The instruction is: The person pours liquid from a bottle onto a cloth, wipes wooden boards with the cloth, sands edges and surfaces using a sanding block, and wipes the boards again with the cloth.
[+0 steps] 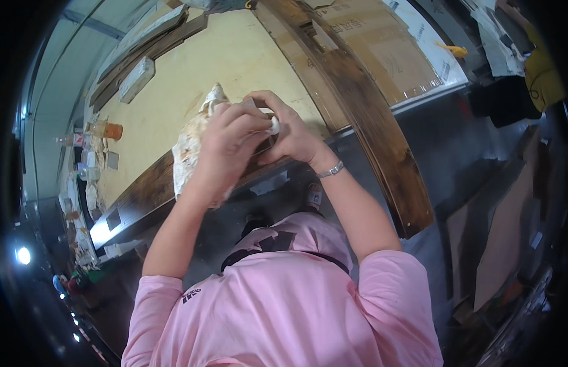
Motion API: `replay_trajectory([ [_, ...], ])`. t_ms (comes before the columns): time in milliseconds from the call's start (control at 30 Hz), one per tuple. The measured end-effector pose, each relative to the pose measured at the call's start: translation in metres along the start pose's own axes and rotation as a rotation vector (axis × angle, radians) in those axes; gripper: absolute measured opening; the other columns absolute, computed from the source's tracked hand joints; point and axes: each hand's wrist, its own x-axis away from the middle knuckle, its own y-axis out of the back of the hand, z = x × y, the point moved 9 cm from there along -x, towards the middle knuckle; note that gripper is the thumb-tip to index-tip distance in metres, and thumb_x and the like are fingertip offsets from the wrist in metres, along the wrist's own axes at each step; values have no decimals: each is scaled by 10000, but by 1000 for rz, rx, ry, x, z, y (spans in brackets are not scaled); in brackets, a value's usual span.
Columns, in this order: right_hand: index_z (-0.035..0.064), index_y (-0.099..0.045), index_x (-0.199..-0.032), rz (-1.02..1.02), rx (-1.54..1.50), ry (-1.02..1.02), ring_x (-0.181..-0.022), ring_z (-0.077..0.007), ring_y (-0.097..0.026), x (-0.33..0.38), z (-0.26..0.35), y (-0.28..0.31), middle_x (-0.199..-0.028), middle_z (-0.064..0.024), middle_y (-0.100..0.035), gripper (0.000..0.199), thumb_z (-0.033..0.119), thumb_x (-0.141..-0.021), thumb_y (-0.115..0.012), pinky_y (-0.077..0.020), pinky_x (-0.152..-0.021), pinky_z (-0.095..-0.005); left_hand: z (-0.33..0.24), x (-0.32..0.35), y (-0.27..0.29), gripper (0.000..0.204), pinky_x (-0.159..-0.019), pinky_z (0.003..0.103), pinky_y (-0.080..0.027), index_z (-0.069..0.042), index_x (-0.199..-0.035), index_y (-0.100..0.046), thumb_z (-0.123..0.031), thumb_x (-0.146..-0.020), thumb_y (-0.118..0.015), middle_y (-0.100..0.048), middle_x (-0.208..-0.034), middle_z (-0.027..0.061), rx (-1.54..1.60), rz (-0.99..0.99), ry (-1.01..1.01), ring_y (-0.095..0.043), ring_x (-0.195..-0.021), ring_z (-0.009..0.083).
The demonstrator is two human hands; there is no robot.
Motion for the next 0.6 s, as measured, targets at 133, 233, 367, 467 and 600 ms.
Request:
replay_trajectory([
  [133,89,-495,-1373,-45,118,5,-1212,-205,-548,1,-2,1,-1268,-56,-573,1013,63,-432,-870,-426,-1062,-338,74,40,56,108,-835,391,-519,8,-891,-680,17,-801,-738,-659,-994,149,-5,-157,427,-636,-962,313],
  [233,71,-496,-1372,-30,110,-8,-1205,-201,-548,-4,0,1,-1265,-46,-577,1006,72,-438,-869,-415,-1069,-326,46,15,41,154,-836,418,-518,6,-950,-670,-5,-808,-729,-635,-1043,145,-27,-179,309,-638,-962,346],
  [367,61,-487,-1378,6,34,-16,-1206,-197,-542,-5,3,-1,-1264,-37,-578,1001,75,-451,-867,-409,-1074,-327,6,-5,2,155,-852,458,-492,-36,-923,-669,-53,-779,-722,-623,-1052,166,-97,3,49,-614,-972,373],
  [467,66,-451,-1419,-30,77,-30,-1253,-210,-513,-1,-1,2,-1346,-54,-521,1070,104,-443,-887,-405,-1086,-367,36,4,27,171,-880,412,-495,-35,-933,-675,-44,-773,-736,-653,-991,109,-81,-116,97,-623,-997,317],
  [600,65,-382,-1479,31,-10,-25,-1257,-240,-532,3,-22,-6,-1369,-84,-511,1140,205,-481,-914,-430,-1076,-381,34,10,6,168,-886,408,-490,-30,-934,-658,-42,-777,-717,-658,-1016,113,-210,-123,51,-609,-1030,312],
])
